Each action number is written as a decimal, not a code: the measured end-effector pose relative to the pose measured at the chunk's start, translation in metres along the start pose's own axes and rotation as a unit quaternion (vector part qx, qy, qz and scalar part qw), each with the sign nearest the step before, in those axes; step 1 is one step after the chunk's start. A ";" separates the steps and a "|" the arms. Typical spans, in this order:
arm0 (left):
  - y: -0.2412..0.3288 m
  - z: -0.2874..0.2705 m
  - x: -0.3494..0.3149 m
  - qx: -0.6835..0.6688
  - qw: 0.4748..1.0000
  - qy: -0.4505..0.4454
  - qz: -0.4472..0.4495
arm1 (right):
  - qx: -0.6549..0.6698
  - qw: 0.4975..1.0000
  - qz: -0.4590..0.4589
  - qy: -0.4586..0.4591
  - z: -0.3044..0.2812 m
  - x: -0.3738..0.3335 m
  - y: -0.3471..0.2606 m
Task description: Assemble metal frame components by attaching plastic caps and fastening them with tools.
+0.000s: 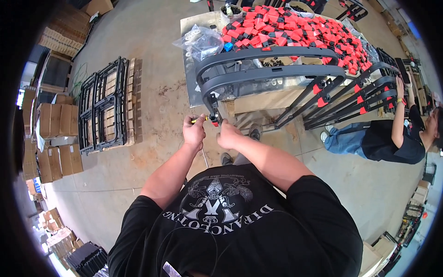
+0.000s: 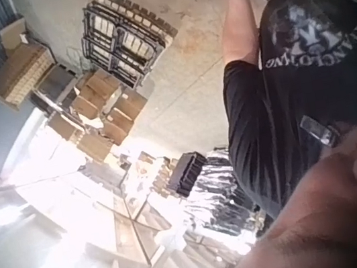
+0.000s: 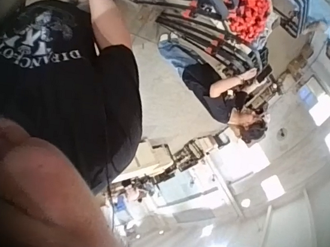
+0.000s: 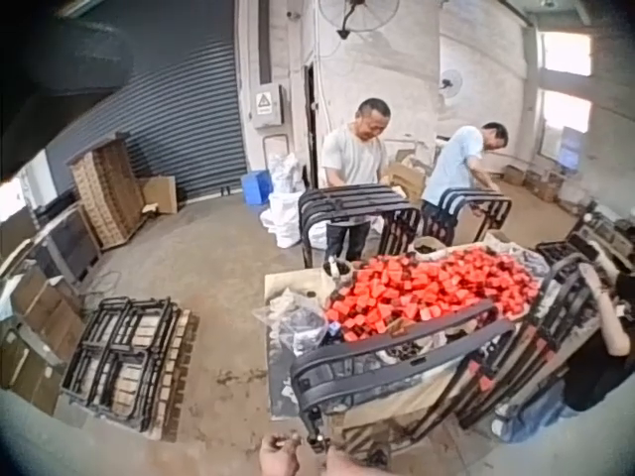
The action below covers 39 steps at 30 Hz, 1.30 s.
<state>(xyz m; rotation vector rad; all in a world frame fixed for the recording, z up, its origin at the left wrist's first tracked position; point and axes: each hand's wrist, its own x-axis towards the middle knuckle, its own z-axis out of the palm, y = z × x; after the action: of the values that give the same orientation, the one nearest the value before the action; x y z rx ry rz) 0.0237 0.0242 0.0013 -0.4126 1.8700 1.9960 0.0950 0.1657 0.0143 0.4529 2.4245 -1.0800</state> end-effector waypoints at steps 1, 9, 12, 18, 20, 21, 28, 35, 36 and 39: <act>0.001 -0.004 -0.001 0.003 1.000 0.006 -0.003 | -0.025 0.999 0.025 -0.003 0.001 0.002 -0.006; 0.022 -0.001 -0.021 -0.054 0.997 -0.002 -0.048 | 0.285 0.950 0.028 -0.125 0.025 -0.019 0.036; -0.018 -0.022 -0.016 0.024 0.999 0.025 0.007 | 0.118 0.993 -0.018 -0.017 0.034 -0.014 0.030; -0.051 -0.010 -0.036 0.317 0.946 0.018 0.067 | 0.113 0.993 0.040 -0.012 0.028 -0.017 0.024; -0.080 -0.025 -0.013 0.332 0.938 0.020 0.098 | 0.112 0.993 0.040 -0.017 0.027 -0.023 0.011; -0.086 -0.026 -0.003 0.349 0.928 0.019 0.130 | 0.114 0.992 0.041 -0.020 0.026 -0.022 0.007; -0.065 -0.020 -0.008 0.286 0.953 -0.002 0.094 | 0.174 0.981 0.085 -0.004 0.020 -0.025 0.008; -0.013 -0.013 -0.010 -0.022 0.998 -0.059 -0.032 | 0.546 0.800 0.174 0.178 0.015 -0.007 0.077; -0.009 -0.014 -0.011 -0.024 0.996 -0.057 -0.064 | 0.573 0.786 0.161 0.168 0.013 -0.016 0.095; 0.001 -0.020 -0.007 -0.039 0.989 -0.027 -0.143 | 0.572 0.788 0.160 0.164 0.006 -0.059 0.140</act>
<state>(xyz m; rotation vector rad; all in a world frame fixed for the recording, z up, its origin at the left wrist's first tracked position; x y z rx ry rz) 0.0288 0.0042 0.0034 -0.6057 1.6028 1.8705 0.2112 0.2439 -0.0447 1.4479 1.5020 -2.3493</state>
